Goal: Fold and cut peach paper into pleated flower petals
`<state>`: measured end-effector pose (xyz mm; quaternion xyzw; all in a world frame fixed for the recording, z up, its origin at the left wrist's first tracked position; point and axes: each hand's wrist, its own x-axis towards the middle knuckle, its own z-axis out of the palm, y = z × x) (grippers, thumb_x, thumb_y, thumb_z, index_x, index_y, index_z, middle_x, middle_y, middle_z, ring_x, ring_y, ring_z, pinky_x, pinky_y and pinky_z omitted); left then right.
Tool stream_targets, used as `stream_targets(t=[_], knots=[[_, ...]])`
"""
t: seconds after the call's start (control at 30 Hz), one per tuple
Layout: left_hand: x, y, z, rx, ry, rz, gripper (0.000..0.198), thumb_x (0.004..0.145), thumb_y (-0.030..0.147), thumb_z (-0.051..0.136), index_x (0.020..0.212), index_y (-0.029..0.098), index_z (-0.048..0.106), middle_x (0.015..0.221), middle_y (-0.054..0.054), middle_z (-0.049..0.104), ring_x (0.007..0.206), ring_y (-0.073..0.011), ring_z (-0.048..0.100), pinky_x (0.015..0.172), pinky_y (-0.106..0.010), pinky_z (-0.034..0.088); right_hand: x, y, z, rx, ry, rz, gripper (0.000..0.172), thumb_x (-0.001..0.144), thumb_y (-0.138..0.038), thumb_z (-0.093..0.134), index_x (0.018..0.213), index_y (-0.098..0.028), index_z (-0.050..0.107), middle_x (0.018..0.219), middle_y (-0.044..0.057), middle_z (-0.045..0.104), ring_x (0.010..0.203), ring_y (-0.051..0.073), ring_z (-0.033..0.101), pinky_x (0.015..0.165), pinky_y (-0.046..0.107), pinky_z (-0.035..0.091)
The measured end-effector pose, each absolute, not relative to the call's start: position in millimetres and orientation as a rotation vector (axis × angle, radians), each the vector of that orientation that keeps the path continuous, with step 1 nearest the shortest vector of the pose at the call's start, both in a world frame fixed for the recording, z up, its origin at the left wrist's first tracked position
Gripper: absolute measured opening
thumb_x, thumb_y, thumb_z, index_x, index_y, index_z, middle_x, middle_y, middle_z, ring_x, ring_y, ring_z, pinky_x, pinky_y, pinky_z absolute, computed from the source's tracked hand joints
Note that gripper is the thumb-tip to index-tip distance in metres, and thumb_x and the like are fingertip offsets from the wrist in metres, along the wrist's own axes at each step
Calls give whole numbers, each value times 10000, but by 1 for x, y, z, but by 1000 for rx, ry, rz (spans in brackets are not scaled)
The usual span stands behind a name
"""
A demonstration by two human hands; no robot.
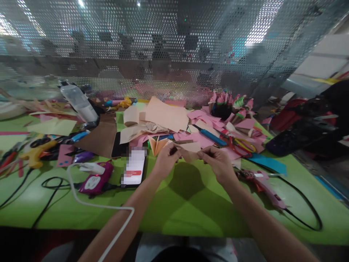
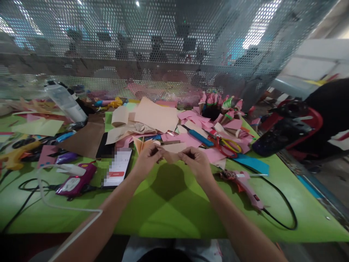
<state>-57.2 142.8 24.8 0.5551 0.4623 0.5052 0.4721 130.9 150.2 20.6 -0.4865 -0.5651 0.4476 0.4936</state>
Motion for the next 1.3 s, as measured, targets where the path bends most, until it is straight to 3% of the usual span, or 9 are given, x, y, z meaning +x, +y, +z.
stream_targets(t=[0.23,0.47,0.67,1.07,1.3], knots=[[-57,142,25,1099,1053,1341,295,751,433,704,694,180,563,617,46,490,577,-86,448,582,-220,398,129,147,25,-1151,-1595,1126,265,706,-443,705,661,-192,632,587,-12,575,563,130,471,538,270,365],[-53,141,25,1056,1028,1291,353,721,506,717,739,168,617,752,12,587,725,-117,536,712,-253,446,127,148,20,-1170,-1604,1076,301,711,-486,693,672,-195,629,611,7,600,568,143,485,530,274,376],[-51,140,25,1014,985,1272,387,587,471,836,644,152,624,713,-4,623,743,-132,559,745,-263,447,126,145,18,-1179,-1644,1015,284,744,-474,692,726,-191,672,640,18,628,607,164,530,562,288,402],[-59,139,23,1010,1031,1276,306,744,459,726,680,160,709,713,-22,630,743,-142,567,757,-271,456,123,142,21,-1141,-1693,1201,352,723,-536,703,666,-196,627,589,-7,586,555,136,496,531,271,406],[-64,139,29,1035,1073,1193,356,833,474,576,696,185,735,790,-64,707,795,-211,625,758,-338,511,127,142,24,-1167,-1700,1190,359,725,-543,699,681,-191,646,604,5,601,563,142,500,532,274,399]])
